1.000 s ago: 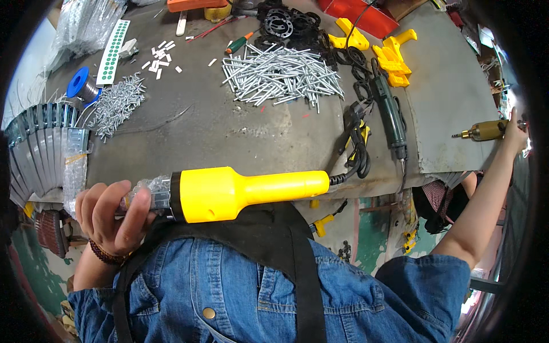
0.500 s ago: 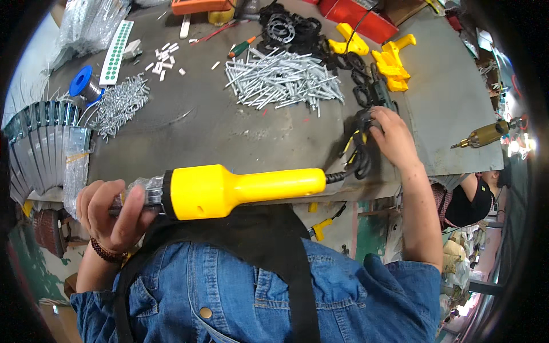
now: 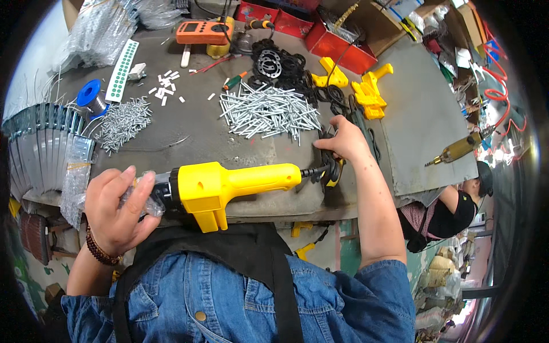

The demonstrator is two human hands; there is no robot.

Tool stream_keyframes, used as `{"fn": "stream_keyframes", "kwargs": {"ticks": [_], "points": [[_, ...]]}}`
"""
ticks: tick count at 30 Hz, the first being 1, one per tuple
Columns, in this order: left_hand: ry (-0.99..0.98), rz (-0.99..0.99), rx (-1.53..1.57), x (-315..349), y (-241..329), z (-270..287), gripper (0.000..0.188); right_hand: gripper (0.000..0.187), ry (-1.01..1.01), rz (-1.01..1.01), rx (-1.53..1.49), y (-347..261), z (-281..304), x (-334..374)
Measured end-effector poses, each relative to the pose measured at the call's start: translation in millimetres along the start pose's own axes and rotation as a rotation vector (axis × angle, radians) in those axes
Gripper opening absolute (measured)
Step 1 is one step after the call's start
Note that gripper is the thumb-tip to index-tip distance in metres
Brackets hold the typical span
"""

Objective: Assemble the internal wiring and casing of a yellow plastic handheld device.

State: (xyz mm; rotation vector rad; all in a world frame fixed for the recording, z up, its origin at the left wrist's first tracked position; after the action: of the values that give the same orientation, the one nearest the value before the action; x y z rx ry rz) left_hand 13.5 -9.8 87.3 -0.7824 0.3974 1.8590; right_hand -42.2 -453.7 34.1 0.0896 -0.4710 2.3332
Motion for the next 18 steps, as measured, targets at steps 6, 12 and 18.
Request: {"fn": "stream_keyframes", "kwargs": {"ticks": [6,12,18], "points": [[-0.046,0.077,0.133,1,-16,1,0.063,0.051,0.083,0.241,-0.695,-31,43,-5],[-0.278,0.34,0.57,16,-54,-8,0.061,0.05,0.205,0.773,-0.152,-210,83,-7],[-0.817,1.113,2.029,88,-47,-45,0.076,0.058,0.255,1.049,0.145,-327,34,-24]]}}
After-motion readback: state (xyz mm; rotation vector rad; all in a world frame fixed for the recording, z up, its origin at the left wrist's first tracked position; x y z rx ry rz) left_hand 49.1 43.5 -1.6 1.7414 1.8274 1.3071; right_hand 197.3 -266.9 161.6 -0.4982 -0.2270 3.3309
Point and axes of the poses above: each hand's wrist, its own x-axis away from the middle knuckle, its own z-axis out of the back of the hand, y = z × x, the point moved 9 cm from there along -x, towards the middle knuckle, and after that the axes turned 6 degrees about -x, right-handed, at the moved point
